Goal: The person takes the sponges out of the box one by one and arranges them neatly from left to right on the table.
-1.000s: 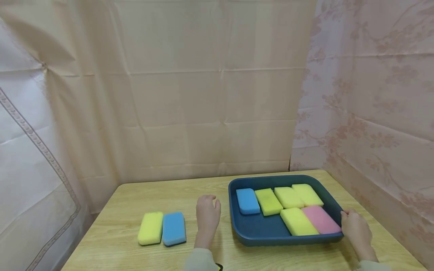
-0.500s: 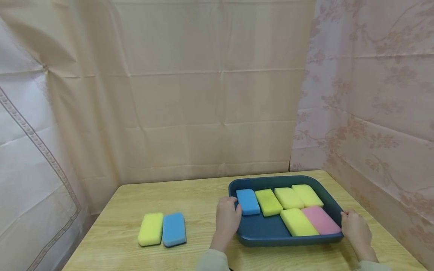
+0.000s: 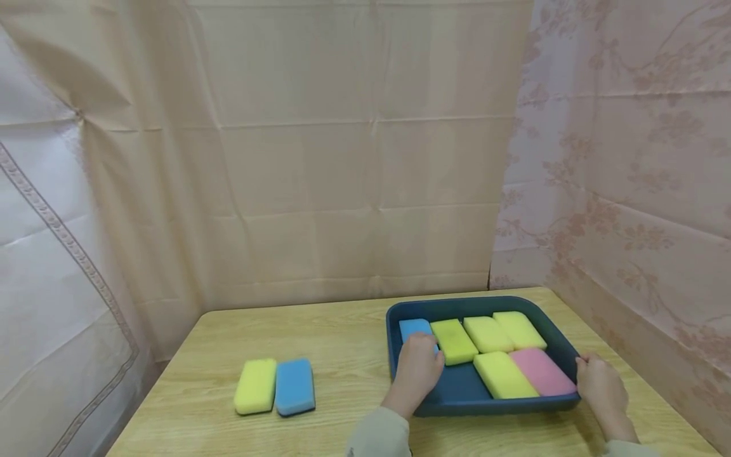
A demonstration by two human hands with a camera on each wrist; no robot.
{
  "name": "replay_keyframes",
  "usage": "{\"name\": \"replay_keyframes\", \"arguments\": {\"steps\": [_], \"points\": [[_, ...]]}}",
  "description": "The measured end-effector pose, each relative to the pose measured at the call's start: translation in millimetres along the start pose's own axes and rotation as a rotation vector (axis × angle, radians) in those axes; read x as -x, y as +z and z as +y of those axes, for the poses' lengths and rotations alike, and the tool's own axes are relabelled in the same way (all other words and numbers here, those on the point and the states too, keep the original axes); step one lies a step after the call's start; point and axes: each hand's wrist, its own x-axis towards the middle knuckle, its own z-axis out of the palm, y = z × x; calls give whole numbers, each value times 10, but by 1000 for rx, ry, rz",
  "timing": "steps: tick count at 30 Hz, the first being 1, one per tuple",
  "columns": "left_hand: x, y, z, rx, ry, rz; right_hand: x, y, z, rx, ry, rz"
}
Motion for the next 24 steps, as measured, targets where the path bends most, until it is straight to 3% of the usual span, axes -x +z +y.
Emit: {"name": "replay_keyframes", "arguments": {"steps": [6, 15, 24], "points": [[-66, 105, 65, -84, 41, -72, -4, -16, -7, -2, 24, -17], [-145, 237, 194, -155, -4, -252, -4, -10, -1, -1, 24, -23], [-184, 371, 320, -157, 6, -305, -22, 6, -3, -2, 36, -17]]}}
